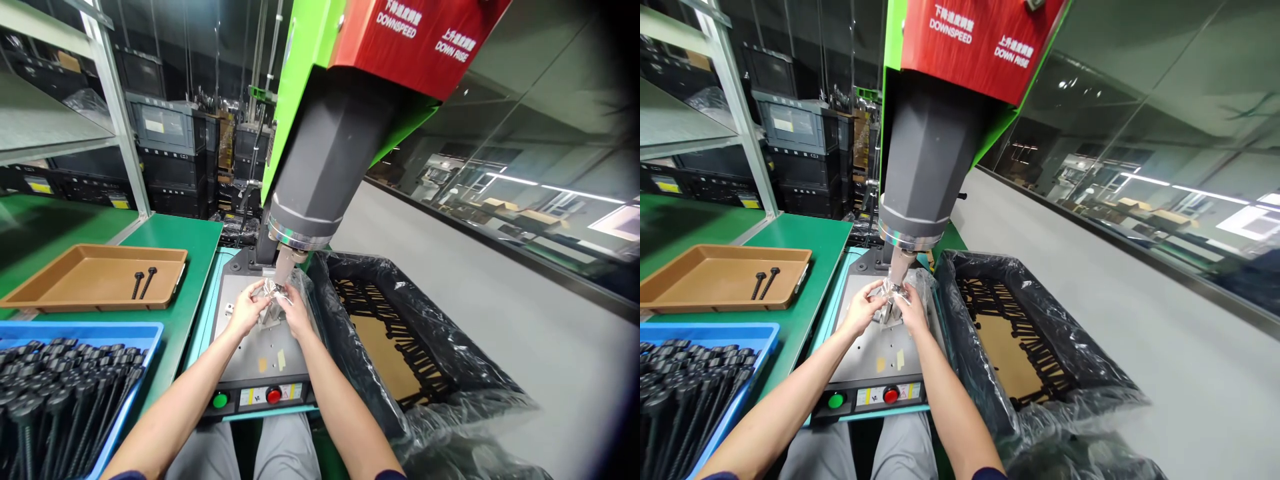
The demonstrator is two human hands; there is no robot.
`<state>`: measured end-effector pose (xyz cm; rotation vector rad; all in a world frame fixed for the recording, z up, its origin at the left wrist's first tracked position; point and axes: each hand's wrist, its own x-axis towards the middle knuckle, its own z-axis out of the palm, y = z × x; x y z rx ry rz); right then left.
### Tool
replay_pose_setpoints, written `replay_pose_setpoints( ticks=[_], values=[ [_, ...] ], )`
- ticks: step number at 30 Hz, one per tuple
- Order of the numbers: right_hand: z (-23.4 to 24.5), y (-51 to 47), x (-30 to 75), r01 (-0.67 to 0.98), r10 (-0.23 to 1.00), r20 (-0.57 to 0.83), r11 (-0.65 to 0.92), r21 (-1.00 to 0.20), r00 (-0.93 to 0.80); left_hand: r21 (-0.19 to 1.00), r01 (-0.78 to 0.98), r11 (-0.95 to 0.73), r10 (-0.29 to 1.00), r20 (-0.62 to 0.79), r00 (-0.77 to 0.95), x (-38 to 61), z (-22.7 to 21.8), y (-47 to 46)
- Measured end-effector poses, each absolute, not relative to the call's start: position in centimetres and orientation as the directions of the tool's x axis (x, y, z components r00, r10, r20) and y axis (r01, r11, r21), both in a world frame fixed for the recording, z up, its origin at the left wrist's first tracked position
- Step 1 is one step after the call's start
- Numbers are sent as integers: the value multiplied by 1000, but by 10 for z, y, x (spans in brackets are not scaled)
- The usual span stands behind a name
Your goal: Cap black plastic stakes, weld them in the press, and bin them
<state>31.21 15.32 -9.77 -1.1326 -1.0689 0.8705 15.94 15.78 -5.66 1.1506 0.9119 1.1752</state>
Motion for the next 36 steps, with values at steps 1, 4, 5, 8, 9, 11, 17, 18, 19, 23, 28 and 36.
replay_pose_setpoints(
  ticks=[1, 4, 5, 8, 9, 11, 17, 18, 19, 23, 28, 36],
  values=[
    [-103, 148, 316, -24, 938, 187, 203, -979, 292, 980, -197, 2, 982, 35, 185, 160, -59, 157],
    [-117, 134, 327, -53, 936, 113, 139, -989, 332, 987, -158, -7, 981, 38, 190, 160, -63, 155],
    [-121, 130, 331, -67, 934, 95, 125, -990, 345, 990, -142, -16, 981, 43, 187, 161, -64, 155],
    [-126, 121, 340, -114, 916, 38, 91, -989, 400, 994, -92, -63, 984, 77, 162, 163, -66, 155],
    [-126, 118, 343, -133, 903, 19, 84, -988, 428, 994, -77, -80, 984, 91, 153, 163, -66, 155],
    [-127, 114, 347, -169, 876, 0, 93, -981, 483, 991, -53, -122, 982, 129, 138, 164, -69, 157],
    [-142, 95, 353, -103, 823, -20, 47, -994, 567, 963, 18, -268, 950, 261, 173, 163, -75, 155],
    [-147, 90, 353, -75, 816, -22, 26, -997, 578, 962, 15, -272, 945, 265, 190, 163, -75, 153],
    [-152, 85, 353, -48, 812, -20, 10, -999, 583, 962, 11, -273, 942, 265, 205, 162, -74, 151],
    [-171, 56, 356, 83, 824, 45, -2, -997, 565, 967, -14, -253, 942, 249, 227, 157, -68, 138],
    [-194, 10, 377, 426, 743, 268, -25, -905, 613, 983, 43, -178, 981, 174, 84, 129, -82, 106],
    [-236, -32, 410, 658, 747, 341, -166, -734, 570, 779, 617, -114, 956, 254, -144, 56, -187, 28]
  ],
)
